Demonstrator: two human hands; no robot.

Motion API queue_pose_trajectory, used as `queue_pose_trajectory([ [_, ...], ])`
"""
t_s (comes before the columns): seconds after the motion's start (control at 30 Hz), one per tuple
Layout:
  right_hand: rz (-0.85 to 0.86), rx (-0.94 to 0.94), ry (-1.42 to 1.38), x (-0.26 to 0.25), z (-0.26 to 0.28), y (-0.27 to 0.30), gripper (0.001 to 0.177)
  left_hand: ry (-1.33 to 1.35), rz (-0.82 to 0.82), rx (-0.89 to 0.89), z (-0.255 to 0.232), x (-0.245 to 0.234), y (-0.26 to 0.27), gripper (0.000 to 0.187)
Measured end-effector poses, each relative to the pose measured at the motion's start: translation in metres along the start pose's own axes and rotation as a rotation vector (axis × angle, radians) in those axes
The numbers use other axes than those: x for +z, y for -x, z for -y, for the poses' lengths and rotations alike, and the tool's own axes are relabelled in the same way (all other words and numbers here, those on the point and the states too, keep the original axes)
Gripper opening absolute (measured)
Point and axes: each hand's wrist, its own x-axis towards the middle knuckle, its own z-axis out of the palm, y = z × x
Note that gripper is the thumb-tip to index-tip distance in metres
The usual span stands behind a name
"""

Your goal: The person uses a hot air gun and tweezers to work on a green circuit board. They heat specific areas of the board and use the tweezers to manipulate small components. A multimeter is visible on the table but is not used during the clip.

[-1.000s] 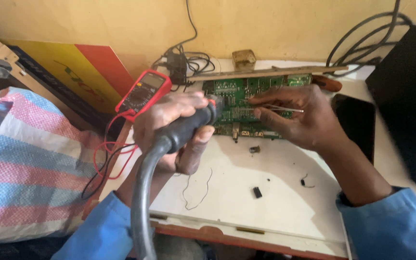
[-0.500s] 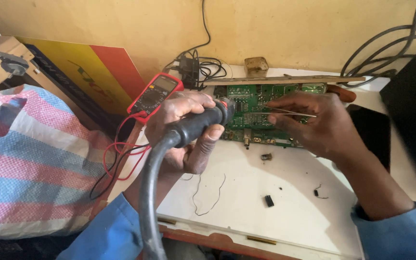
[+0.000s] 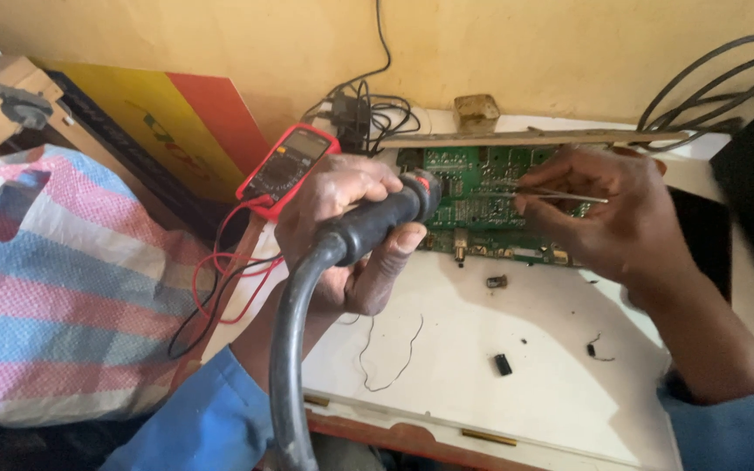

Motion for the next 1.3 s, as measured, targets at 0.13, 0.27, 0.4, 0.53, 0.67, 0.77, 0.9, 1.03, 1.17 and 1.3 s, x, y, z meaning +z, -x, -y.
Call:
queue_pose_trajectory([
  [0.13, -0.018, 0.024, -0.051, 0.003, 0.001, -0.003, 0.018, -0.052, -0.012, -0.003, 0.001, -0.001, -0.002, 0.027],
  [0.27, -0.009, -0.076, -0.008, 0.001, -0.007, -0.004, 0.018, -0.028, 0.012, -0.033, 0.001, -0.003, 0.0, 0.028],
  [0.4, 0.05, 0.18, 0.057, -0.005, -0.004, -0.005, 0.016, -0.062, 0.058, -0.079, -0.003, -0.007, 0.002, 0.029],
  [0.53, 0.104, 0.217, 0.047, -0.016, -0.014, -0.007, 0.012, -0.076, 0.048, -0.061, -0.001, -0.004, 0.003, 0.029],
  [0.67, 0.117, 0.251, 0.169, -0.026, -0.023, -0.009, 0.016, -0.042, 0.048, -0.079, -0.002, -0.005, 0.003, 0.029],
  [0.77, 0.131, 0.234, 0.2, -0.027, -0.028, -0.009, 0.018, -0.028, 0.073, -0.099, -0.004, -0.007, 0.003, 0.029],
  [0.9, 0.174, 0.277, 0.34, -0.026, -0.039, -0.011, 0.022, -0.034, 0.073, -0.088, -0.002, -0.006, 0.003, 0.029],
  [1.03, 0.198, 0.218, 0.503, -0.031, -0.04, -0.011, 0.021, -0.029, 0.08, -0.117, -0.004, -0.006, 0.004, 0.031],
  [1.17, 0.183, 0.234, 0.19, -0.032, -0.05, -0.01, 0.016, -0.04, 0.07, -0.061, -0.002, -0.004, 0.003, 0.031],
  [1.3, 0.203, 0.132, 0.207, -0.031, -0.045, -0.008, 0.012, -0.013, 0.053, 0.012, 0.002, -0.001, 0.002, 0.03],
])
